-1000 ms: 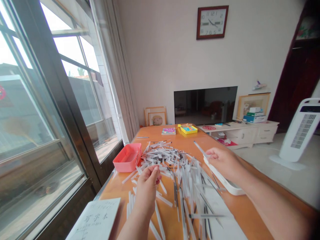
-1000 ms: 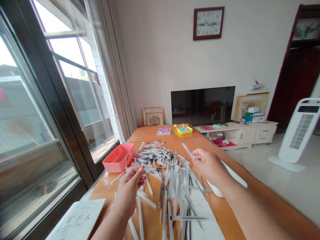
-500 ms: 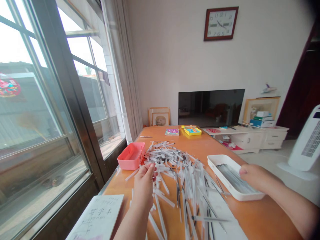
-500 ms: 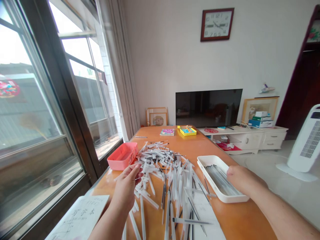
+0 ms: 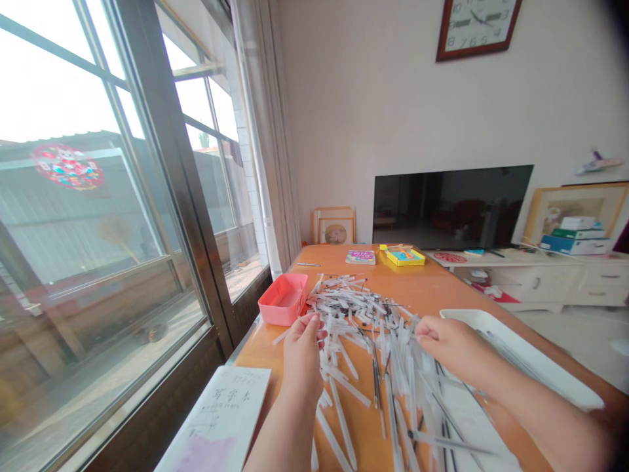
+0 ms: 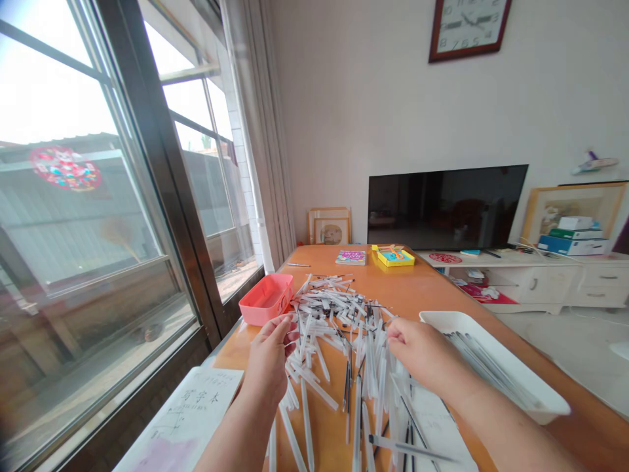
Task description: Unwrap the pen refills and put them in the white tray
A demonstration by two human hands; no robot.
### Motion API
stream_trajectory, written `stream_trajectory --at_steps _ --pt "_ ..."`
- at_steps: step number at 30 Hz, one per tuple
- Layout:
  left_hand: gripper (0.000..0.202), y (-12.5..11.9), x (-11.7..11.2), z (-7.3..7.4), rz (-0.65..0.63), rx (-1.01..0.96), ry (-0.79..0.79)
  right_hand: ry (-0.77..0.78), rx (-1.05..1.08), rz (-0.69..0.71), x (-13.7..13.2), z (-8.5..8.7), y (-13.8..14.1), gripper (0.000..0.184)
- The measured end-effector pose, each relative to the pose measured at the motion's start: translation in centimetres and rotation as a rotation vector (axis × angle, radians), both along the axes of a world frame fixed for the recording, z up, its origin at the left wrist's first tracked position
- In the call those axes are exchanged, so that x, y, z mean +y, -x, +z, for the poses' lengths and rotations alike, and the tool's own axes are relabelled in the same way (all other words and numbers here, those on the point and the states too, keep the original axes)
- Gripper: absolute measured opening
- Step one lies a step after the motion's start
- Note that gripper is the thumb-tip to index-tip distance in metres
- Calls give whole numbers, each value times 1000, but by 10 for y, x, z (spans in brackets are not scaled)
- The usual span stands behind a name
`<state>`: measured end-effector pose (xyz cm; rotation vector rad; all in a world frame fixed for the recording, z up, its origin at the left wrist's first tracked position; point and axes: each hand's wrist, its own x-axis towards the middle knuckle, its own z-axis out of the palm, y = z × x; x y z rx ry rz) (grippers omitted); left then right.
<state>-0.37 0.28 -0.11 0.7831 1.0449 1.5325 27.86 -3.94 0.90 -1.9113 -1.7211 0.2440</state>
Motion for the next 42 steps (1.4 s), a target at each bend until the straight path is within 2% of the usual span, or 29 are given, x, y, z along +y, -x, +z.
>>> stream_trajectory --at_steps 2,7,10,13,16,20,24,28,31,33,35,38,42 --pt "41 1 0 0 -1 0 -3 74 -88 108 4 2 33 13" --pt "40 1 0 0 16 -20 8 176 -285 167 14 -3 101 15" --pt "43 1 0 0 13 -18 9 246 -395 194 19 -8 129 22" --pt "43 0 -1 1 16 -2 16 304 -441 208 24 -12 141 21" --pt "39 0 -2 2 10 10 33 334 -441 181 25 -12 138 18" --pt "36 -4 -5 1 -34 59 46 363 -412 163 21 -5 116 15" --pt "36 -11 -10 -1 -104 150 59 301 -257 202 15 5 92 13" --pt "46 -18 -17 -1 -279 225 57 169 -8 317 7 9 87 14" --pt "47 -20 -19 0 -401 231 10 162 115 406 5 12 89 19" --pt "44 -19 -17 0 -386 221 -11 180 168 413 10 13 86 23" --pt "42 -18 -15 -1 -311 213 -21 178 155 314 21 11 79 24" --pt "39 -16 -11 -2 -216 203 -33 163 46 130 43 5 67 21" --pt "38 -15 -8 -4 -193 196 -21 208 -83 62 66 -6 67 14"
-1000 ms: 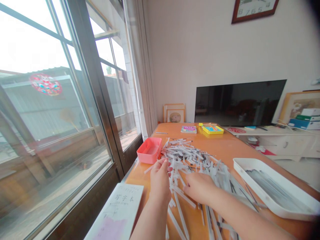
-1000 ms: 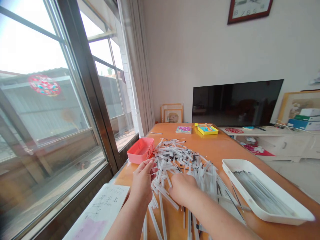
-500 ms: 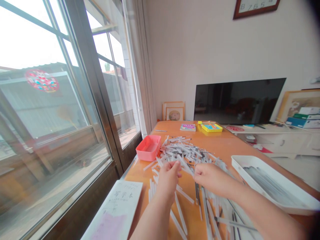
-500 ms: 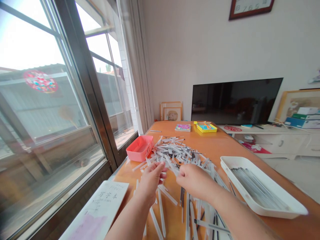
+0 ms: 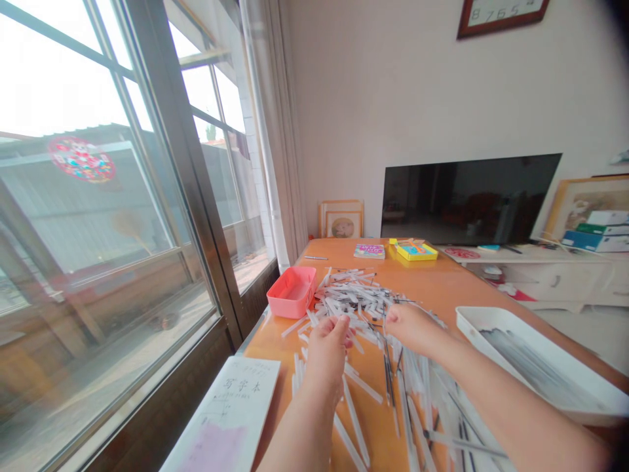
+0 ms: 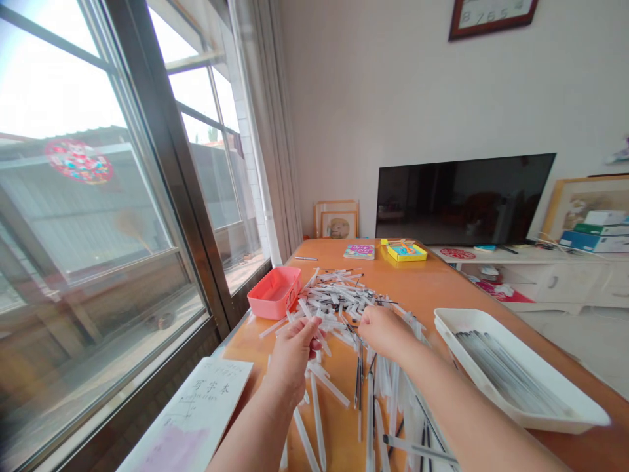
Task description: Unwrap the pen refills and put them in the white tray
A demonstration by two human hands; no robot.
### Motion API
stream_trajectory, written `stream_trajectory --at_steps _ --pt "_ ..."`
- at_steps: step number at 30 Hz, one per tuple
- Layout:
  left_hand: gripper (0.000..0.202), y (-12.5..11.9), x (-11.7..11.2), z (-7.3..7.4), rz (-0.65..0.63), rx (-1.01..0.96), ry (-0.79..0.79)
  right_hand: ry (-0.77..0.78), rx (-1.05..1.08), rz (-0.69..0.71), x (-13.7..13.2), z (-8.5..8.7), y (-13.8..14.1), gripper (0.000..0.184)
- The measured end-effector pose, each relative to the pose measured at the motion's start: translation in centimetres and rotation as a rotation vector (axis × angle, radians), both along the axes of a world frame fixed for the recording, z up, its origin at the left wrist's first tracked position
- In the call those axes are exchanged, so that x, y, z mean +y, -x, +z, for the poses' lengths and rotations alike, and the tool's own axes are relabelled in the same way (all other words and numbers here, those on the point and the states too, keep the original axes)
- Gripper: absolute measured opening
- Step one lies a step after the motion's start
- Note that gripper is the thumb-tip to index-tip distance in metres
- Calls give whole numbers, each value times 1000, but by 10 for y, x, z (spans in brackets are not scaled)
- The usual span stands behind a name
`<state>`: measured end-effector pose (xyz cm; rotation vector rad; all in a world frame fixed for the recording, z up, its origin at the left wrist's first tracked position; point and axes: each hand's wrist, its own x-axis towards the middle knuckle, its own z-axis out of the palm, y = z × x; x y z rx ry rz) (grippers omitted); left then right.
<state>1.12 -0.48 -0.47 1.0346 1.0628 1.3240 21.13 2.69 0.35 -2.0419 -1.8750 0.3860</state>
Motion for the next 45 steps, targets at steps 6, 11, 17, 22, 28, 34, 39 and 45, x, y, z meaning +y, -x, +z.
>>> stream_trajectory --at_steps 6,11,17,22,28,34,39,45 --pt "40 2 2 -3 16 14 14 89 -160 -49 24 -14 17 15" --pt "40 3 1 -1 20 5 31 157 -208 -73 38 -22 20 16" --pt "38 2 -2 1 7 18 45 160 -163 -76 42 -25 20 11" --pt "38 3 -3 2 -22 34 35 81 2 -40 33 -11 12 8" --pt "38 -3 -4 -3 -128 114 -66 -72 364 53 0 25 5 23" --pt "33 -13 -13 -5 -295 236 -200 -330 1085 32 -35 55 8 30" --pt "34 -16 -18 -2 -317 308 -274 -387 1049 72 -44 65 13 25" --pt "32 -16 -18 0 -307 318 -276 -399 953 91 -44 62 16 21"
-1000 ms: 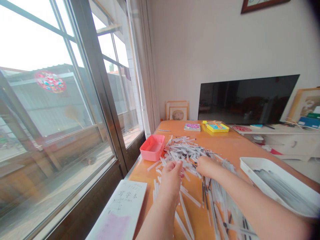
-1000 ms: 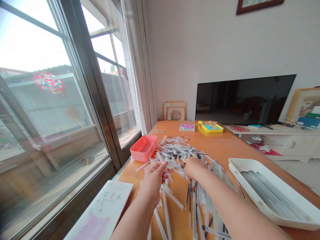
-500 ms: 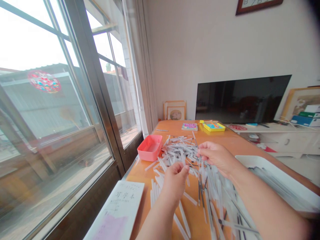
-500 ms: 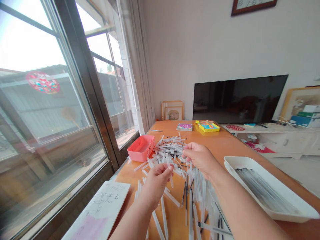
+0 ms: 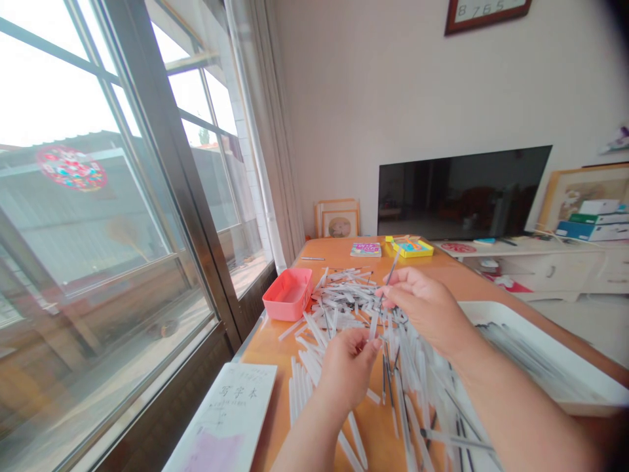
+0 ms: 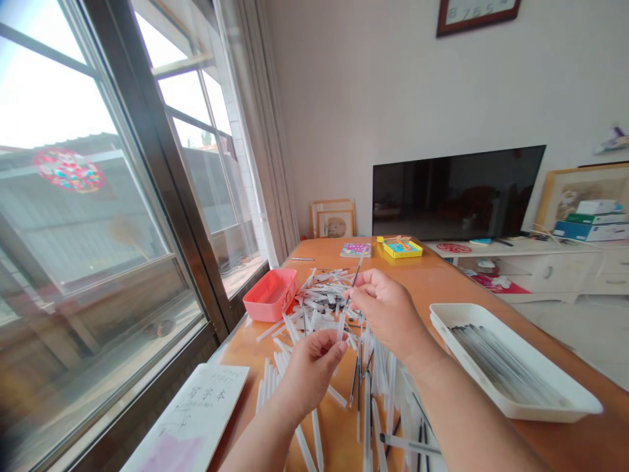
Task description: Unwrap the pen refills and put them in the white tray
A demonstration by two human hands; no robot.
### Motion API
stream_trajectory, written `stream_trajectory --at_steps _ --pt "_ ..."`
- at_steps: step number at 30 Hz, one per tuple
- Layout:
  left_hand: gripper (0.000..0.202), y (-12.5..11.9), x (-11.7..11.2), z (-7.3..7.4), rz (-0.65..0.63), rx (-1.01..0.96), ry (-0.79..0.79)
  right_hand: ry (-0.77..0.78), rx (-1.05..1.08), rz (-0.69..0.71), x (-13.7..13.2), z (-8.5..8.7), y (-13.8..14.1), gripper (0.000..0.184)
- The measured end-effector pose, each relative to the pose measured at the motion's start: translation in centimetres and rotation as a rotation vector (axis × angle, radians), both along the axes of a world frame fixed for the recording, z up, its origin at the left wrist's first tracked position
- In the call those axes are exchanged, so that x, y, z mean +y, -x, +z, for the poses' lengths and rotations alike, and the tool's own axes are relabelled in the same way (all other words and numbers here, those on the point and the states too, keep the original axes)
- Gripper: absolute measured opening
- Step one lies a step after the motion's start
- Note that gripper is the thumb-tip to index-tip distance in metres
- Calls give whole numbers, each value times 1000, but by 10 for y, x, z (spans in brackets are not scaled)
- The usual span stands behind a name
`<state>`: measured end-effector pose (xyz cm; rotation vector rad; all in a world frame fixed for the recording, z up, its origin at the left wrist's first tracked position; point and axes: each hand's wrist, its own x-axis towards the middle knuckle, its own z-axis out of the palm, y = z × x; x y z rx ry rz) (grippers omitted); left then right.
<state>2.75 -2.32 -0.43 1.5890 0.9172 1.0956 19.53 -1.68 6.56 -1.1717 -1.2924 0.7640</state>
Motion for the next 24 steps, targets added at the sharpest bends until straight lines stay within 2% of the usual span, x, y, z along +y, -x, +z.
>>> stream_trajectory --at_steps 12,18,21,24 --pt "29 1 2 2 -64 41 0 112 -101 135 -6 5 9 20" --pt "29 3 4 3 -46 52 -12 128 -110 69 -8 8 3 28" --pt "30 6 8 -1 21 33 -20 133 -163 14 0 0 -5 27" --pt "31 11 14 -7 93 -7 -23 162 -303 -29 16 -22 -15 26"
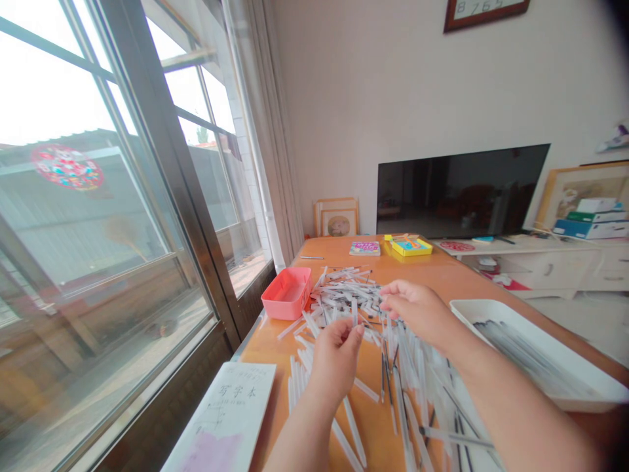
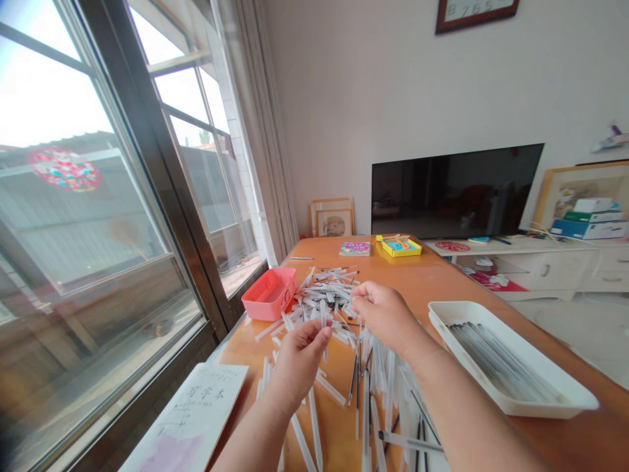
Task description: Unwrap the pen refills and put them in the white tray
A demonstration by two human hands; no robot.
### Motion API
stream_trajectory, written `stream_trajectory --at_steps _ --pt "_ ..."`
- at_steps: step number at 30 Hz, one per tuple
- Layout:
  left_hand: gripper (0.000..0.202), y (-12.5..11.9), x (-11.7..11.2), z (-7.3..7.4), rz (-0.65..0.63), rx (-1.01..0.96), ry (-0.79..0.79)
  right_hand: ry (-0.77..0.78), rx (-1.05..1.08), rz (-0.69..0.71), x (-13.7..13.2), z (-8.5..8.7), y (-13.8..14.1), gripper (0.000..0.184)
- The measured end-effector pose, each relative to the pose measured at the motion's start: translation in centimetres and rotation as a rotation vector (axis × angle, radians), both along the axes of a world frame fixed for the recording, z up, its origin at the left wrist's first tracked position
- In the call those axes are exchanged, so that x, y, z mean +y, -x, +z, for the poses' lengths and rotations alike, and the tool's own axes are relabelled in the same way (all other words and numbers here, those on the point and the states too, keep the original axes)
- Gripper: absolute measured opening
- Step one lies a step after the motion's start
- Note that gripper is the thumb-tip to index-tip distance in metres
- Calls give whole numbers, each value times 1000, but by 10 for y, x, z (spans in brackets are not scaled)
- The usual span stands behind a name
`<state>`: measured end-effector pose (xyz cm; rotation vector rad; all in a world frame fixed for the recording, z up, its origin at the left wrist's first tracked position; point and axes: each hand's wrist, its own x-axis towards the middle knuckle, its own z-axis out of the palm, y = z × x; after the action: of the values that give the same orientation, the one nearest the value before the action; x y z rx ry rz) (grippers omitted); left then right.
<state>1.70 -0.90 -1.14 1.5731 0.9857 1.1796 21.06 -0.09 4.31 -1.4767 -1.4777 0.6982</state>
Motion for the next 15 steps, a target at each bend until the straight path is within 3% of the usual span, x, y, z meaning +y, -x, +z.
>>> stream_trajectory --at_steps 4,7,15 --pt "33 8 6 -1 109 -17 -19 24 -368 -34 22 -36 -12 22" --pt "34 12 8 4 176 -26 -5 57 -518 -50 29 -50 -18 19" --pt "34 13 11 4 203 -125 32 133 -692 -85 33 -48 -17 20"
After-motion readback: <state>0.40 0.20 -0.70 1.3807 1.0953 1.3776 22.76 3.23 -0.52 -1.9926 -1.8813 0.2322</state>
